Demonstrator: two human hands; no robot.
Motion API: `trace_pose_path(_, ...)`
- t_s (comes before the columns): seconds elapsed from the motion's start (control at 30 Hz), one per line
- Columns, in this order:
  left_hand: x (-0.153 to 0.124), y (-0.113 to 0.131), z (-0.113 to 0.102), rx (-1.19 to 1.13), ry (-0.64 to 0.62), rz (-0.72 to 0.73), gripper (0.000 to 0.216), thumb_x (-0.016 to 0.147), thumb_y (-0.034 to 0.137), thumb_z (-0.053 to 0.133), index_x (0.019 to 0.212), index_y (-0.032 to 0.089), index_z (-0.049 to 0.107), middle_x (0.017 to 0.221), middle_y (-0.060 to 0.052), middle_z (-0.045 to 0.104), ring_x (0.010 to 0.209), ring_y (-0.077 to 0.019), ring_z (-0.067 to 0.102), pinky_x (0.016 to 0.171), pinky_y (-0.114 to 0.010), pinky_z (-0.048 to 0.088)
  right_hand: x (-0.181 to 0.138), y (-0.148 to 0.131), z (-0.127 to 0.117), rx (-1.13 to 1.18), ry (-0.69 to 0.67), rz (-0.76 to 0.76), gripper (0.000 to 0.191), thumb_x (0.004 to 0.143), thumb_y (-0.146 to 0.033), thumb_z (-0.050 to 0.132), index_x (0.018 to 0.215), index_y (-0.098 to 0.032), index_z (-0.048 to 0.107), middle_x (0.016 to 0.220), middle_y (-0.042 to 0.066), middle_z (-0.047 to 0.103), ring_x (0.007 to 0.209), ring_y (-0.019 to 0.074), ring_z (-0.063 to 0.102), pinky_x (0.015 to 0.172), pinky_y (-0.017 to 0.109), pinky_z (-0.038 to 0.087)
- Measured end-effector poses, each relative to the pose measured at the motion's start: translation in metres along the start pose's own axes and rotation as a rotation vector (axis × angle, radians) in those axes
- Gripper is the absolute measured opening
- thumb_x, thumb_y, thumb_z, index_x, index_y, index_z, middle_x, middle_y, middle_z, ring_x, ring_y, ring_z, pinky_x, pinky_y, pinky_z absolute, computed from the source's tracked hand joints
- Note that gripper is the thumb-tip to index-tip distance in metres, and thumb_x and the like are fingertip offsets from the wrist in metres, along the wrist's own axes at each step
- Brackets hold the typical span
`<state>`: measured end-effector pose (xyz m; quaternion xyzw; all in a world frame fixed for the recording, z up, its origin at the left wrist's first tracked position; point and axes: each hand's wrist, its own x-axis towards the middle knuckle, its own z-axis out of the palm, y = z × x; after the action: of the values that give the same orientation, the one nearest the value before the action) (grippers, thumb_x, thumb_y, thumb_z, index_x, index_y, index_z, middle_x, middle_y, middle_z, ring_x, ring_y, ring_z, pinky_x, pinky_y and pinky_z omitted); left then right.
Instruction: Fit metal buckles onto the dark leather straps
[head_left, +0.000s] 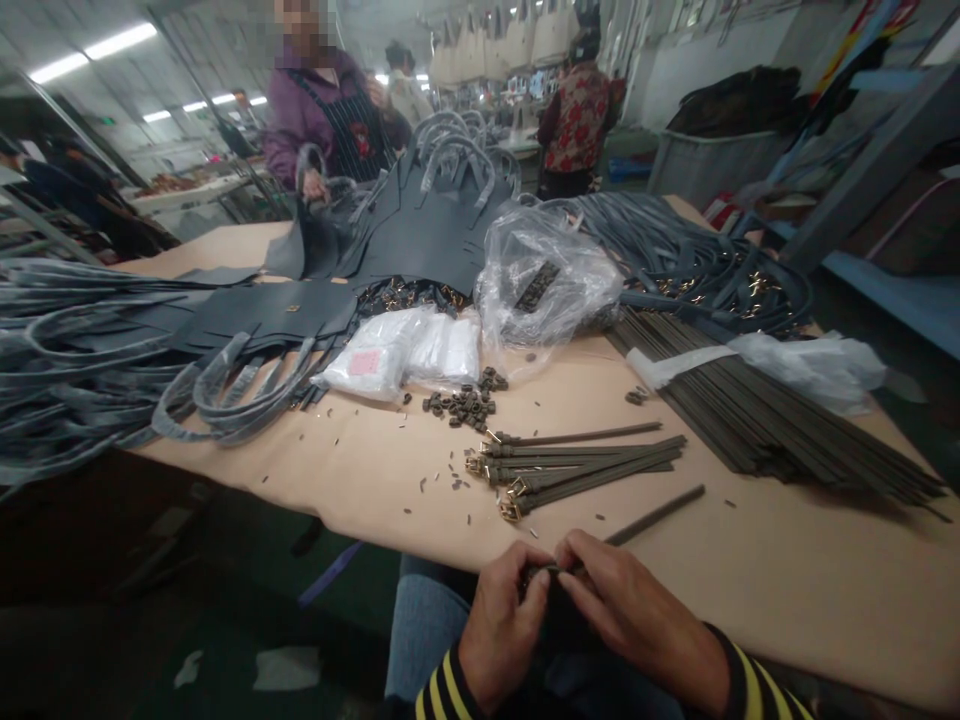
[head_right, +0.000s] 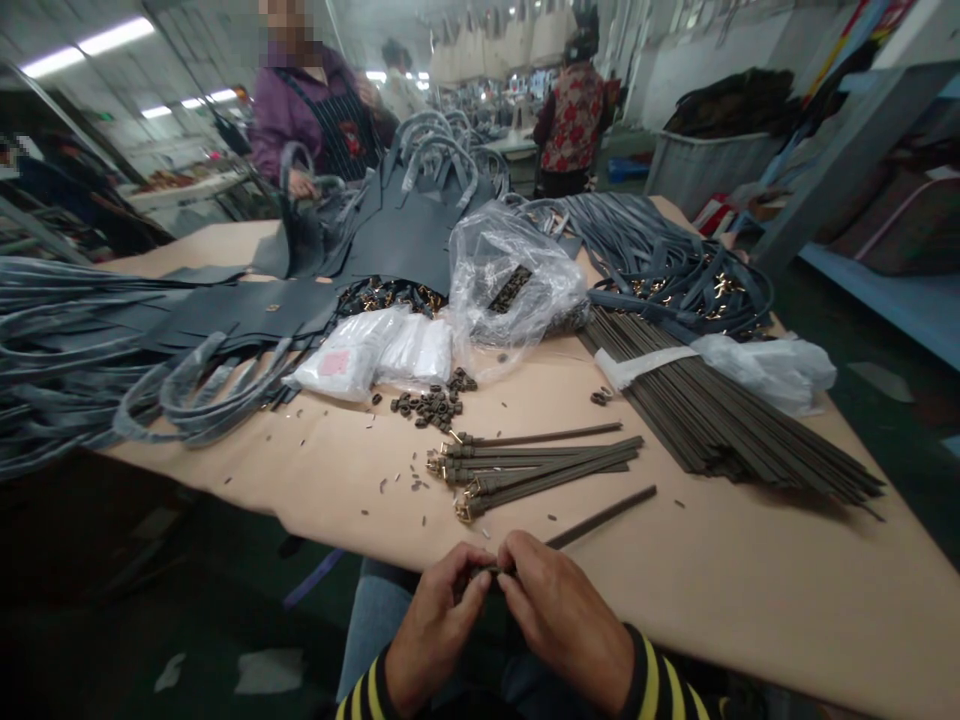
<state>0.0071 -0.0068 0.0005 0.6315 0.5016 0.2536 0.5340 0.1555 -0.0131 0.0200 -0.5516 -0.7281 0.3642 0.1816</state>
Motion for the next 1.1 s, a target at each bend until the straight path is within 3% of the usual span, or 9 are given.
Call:
trace_pose_path(0.1,0.0,0.001,-0.002,0.022,0.001,-0.009,0.013,0.076,0.019,0.044,0.08,0.014,0.055,0.071,-0.003,0.057,0.067,-0.0148,0.049,0.063,-0.024,0.038,-0.002,0.009,-0.013,0.052,-0.035,-0.035,0.032,0.075,-0.011,0.039,0.107,-0.015,0.042,0.093,0.01,0.06,0.084,0.0186,0.058,0.07,0.029,0.045)
trace_pose_path(0.17,-0.001,0.002,-0.003,0.019,-0.023,-0.004,0.012,0.076,0.019,0.045,0.078,0.014,0.056,0.07,-0.002,0.056,0.066,-0.0142,0.049,0.062,-0.024,0.037,-0.004,0.013,-0.019,0.034,-0.073,-0.069,0.039,0.074,-0.012,0.042,0.113,-0.014,0.041,0.1,0.012,0.06,0.091,0.0201,0.056,0.077,0.031,0.044)
trace_pose_path(0.3,-0.001,0.004,-0.003,0.014,-0.04,-0.012,0.014,0.077,0.021,0.045,0.075,0.014,0.057,0.065,-0.001,0.055,0.063,-0.0131,0.047,0.059,-0.023,0.035,-0.002,0.007,-0.023,0.024,-0.151,-0.095,0.024,0.074,-0.011,0.044,0.094,-0.016,0.055,0.089,0.008,0.064,0.085,0.0197,0.058,0.075,0.03,0.043)
trace_pose_path(0.43,0.0,0.003,-0.004,-0.008,-0.045,-0.018,0.017,0.077,0.023,0.045,0.076,0.013,0.059,0.065,-0.001,0.057,0.062,-0.0128,0.048,0.058,-0.022,0.036,0.0,0.003,-0.023,0.184,-0.185,0.031,0.013,0.076,-0.014,0.044,0.084,-0.016,0.054,0.066,0.0,0.058,0.055,0.0117,0.055,0.05,0.02,0.041)
trace_pose_path(0.53,0.001,0.003,-0.005,0.006,-0.036,-0.016,0.017,0.076,0.023,0.047,0.076,0.013,0.061,0.067,-0.002,0.06,0.063,-0.0131,0.05,0.059,-0.022,0.037,0.0,0.007,-0.023,0.358,-0.262,0.112,0.014,0.078,-0.018,0.043,0.087,-0.016,0.053,0.068,-0.002,0.056,0.043,0.0068,0.049,0.041,0.017,0.037)
trace_pose_path(0.87,-0.001,0.002,0.004,0.291,0.051,0.118,0.019,0.078,0.012,0.044,0.08,0.015,0.063,0.072,-0.005,0.06,0.067,-0.014,0.054,0.061,-0.022,0.038,-0.003,0.011,-0.02,0.323,-0.217,0.076,0.023,0.08,-0.022,0.04,0.091,-0.014,0.058,0.062,-0.001,0.057,0.053,0.0116,0.055,0.057,0.023,0.043)
trace_pose_path(1.1,-0.001,0.003,0.002,0.239,0.044,0.125,0.015,0.078,0.014,0.046,0.076,0.014,0.061,0.068,-0.003,0.059,0.064,-0.0127,0.053,0.059,-0.021,0.037,-0.001,0.015,-0.015,0.485,-0.278,0.209,0.009,0.077,-0.024,0.04,0.081,-0.017,0.045,0.057,-0.005,0.051,0.042,0.0087,0.051,0.04,0.017,0.037)
